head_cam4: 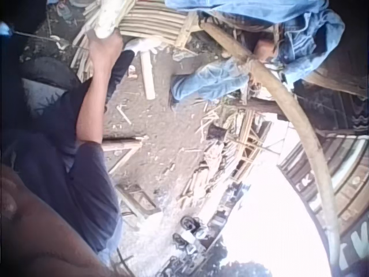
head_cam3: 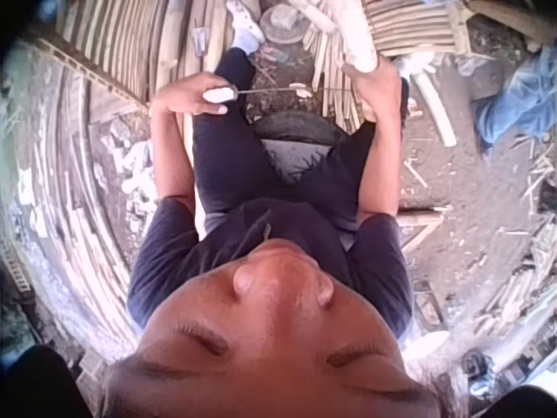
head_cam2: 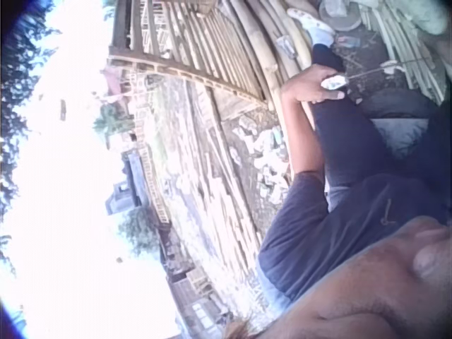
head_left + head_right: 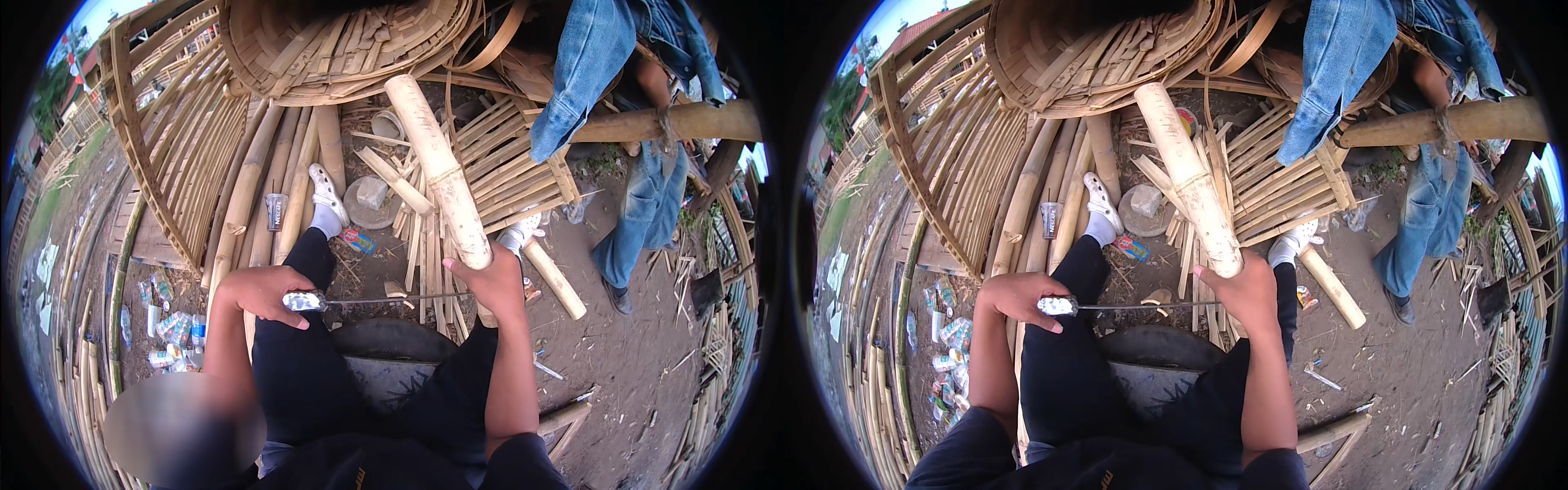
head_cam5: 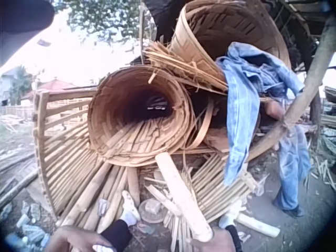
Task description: The person uses a hammer and a knife to construct a bamboo basket, hammering small bamboo strips into place and using a knife to trim the bamboo.
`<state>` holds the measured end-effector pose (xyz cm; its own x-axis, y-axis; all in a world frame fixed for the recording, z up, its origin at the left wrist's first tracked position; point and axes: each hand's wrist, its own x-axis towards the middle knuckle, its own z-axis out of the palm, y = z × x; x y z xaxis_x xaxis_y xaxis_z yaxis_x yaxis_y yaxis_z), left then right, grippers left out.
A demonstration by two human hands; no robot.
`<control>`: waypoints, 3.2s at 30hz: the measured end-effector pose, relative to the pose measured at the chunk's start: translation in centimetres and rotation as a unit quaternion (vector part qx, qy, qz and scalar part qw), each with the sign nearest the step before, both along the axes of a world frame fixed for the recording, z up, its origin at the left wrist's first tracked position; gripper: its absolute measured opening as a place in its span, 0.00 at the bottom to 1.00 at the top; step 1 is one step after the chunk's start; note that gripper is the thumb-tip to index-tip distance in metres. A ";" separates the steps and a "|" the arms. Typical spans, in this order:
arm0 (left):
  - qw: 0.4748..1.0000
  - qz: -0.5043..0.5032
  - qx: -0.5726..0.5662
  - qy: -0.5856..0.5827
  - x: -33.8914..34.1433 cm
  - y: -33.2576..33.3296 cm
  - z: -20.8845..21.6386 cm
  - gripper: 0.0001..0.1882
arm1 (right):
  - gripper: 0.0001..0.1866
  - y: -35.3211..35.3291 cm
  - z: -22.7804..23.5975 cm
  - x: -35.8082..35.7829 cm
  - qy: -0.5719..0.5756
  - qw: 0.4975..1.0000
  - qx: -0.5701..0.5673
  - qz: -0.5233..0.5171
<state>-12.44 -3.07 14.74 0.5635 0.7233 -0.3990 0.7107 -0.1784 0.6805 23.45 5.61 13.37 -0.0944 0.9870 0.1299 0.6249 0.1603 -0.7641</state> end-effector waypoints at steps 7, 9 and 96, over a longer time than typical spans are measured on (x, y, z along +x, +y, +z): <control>0.987 0.086 -0.115 -0.065 0.9 2.9 1.5 0.09 | 0.25 0.2 0.1 -0.8 0.052 0.998 0.000 -0.021; 0.982 0.113 -0.116 -0.096 1.4 3.2 0.8 0.09 | 0.25 0.1 -0.4 -1.0 0.042 0.998 0.017 -0.033; 0.915 0.275 0.022 0.295 7.8 3.0 -0.1 0.22 | 0.19 -1.0 -6.3 0.1 0.135 0.988 0.071 -0.032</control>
